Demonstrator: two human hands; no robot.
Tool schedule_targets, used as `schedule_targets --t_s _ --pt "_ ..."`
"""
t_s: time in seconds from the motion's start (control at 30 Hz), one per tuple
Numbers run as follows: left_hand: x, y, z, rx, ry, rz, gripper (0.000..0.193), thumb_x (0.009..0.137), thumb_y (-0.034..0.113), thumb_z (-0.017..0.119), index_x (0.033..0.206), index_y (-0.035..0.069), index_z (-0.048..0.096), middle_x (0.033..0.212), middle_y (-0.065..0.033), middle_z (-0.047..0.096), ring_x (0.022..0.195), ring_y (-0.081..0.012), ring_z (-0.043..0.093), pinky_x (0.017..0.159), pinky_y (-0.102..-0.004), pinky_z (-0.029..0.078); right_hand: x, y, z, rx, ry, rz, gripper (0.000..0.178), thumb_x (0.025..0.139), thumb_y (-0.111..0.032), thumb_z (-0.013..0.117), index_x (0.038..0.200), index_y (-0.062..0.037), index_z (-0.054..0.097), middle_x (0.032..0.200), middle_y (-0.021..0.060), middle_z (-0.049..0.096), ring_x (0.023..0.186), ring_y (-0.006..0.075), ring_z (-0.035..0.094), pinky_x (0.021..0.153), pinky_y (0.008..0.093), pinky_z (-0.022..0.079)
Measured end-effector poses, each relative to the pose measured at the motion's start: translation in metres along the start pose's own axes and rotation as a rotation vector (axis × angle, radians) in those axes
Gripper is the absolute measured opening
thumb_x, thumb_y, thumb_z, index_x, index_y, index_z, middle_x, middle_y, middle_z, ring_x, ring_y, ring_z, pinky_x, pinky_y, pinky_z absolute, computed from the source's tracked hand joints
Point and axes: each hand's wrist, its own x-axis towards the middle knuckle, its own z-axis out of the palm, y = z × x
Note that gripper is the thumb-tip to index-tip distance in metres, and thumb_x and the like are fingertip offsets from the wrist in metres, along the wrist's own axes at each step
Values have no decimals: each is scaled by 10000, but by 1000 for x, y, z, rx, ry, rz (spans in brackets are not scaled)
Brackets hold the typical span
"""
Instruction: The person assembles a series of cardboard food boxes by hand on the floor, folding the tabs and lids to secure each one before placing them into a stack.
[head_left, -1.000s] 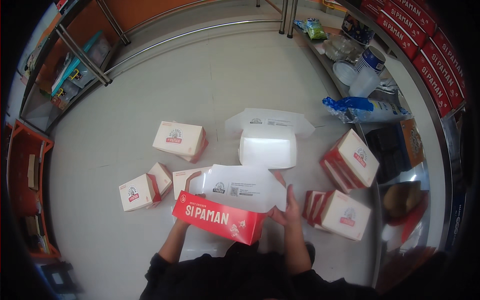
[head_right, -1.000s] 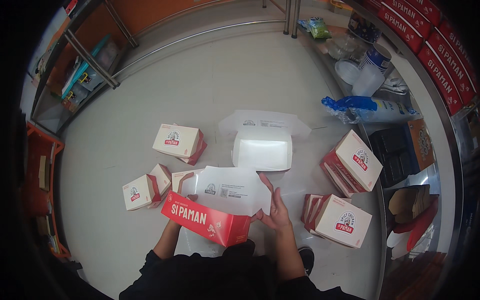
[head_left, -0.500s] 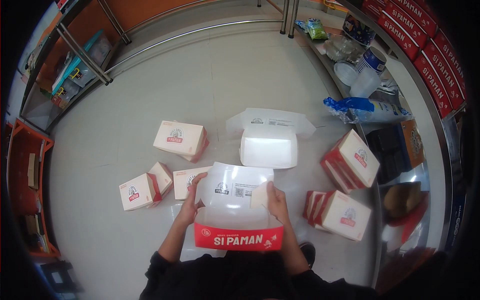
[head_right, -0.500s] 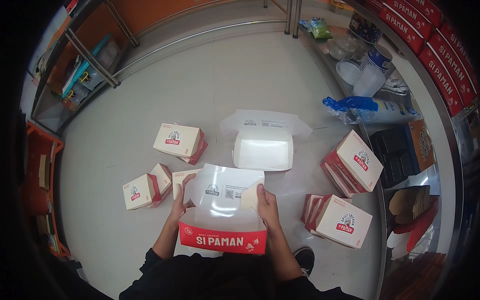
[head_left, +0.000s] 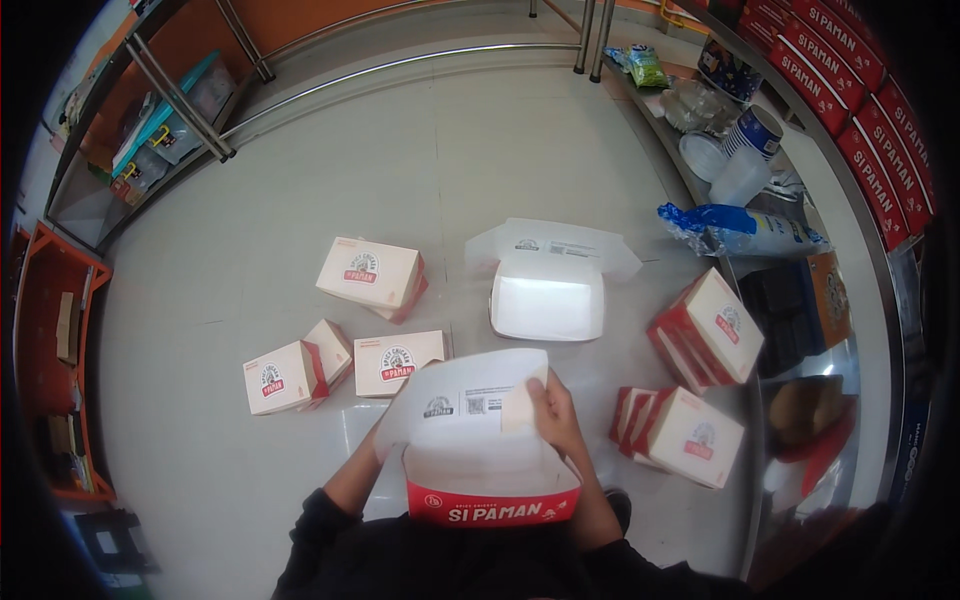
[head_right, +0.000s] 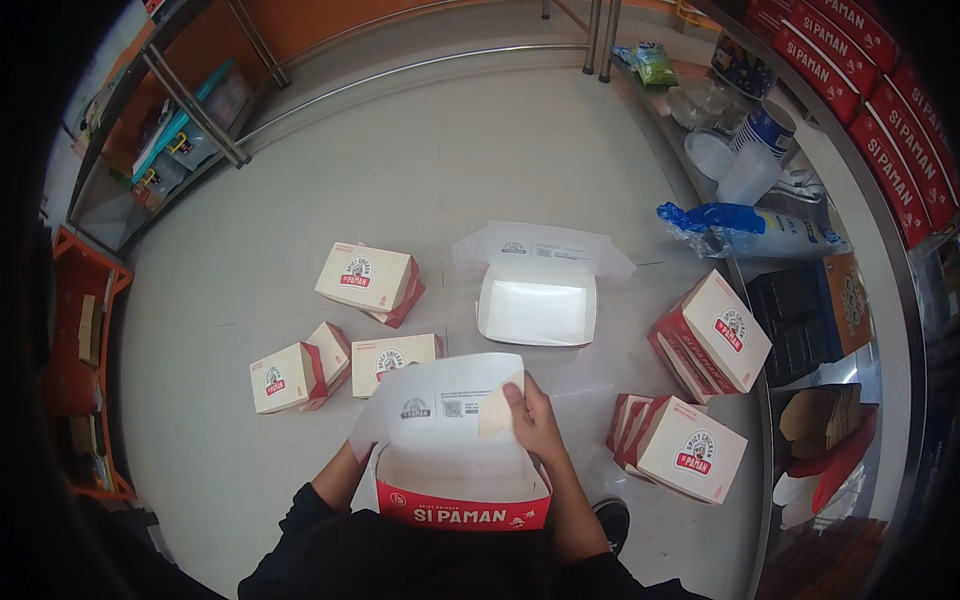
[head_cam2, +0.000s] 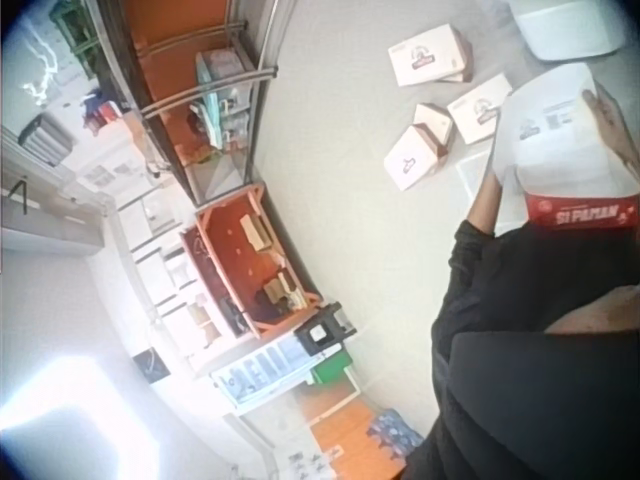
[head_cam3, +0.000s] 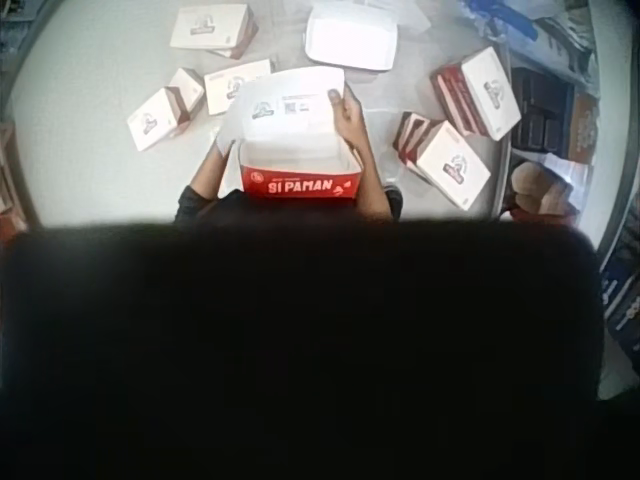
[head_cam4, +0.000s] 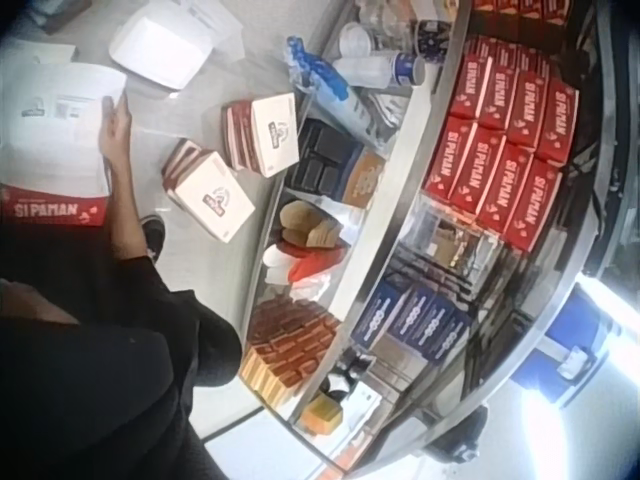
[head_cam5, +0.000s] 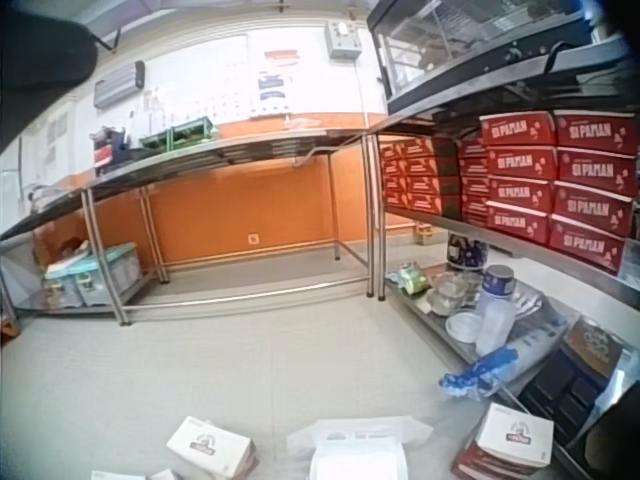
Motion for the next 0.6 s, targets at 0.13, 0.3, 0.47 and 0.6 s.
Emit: schedule_targets --t_s 0.13,0.3,0.47,0.6 --pt "5 -51 8 -736 269 -89 576 1021 446 238 1355 9 406 1231 -123 560 1111 -205 557 922 -292 463 5 -4 -8 22 118 -21 332 1017 -224 420 1231 20 494 1039 62 611 918 82 550 806 221 433" --pt "5 -65 -2 -679 115 41 500 1009 300 408 1409 4 355 1318 -107 509 1200 -167 485 989 -301 395 7 -18 -3 -36 102 -11 345 1019 -226 411 1246 23 486 1038 73 619 922 92 563 814 232 441" --pt "17 57 -9 -525 274 278 353 980 209 500 1250 -18 516 1135 -79 618 1000 -123 583 855 -277 477 6 -54 -4 -93 166 -145 333 1019 -214 404 1226 32 490 1000 73 621 904 91 561 802 230 442" --pt "37 138 -32 -286 479 338 332 998 257 467 1099 -38 582 913 -63 669 789 -80 597 694 -240 488 24 -141 -12 -275 190 -420 297 1013 -200 411 1150 48 498 859 90 638 773 88 575 683 252 459"
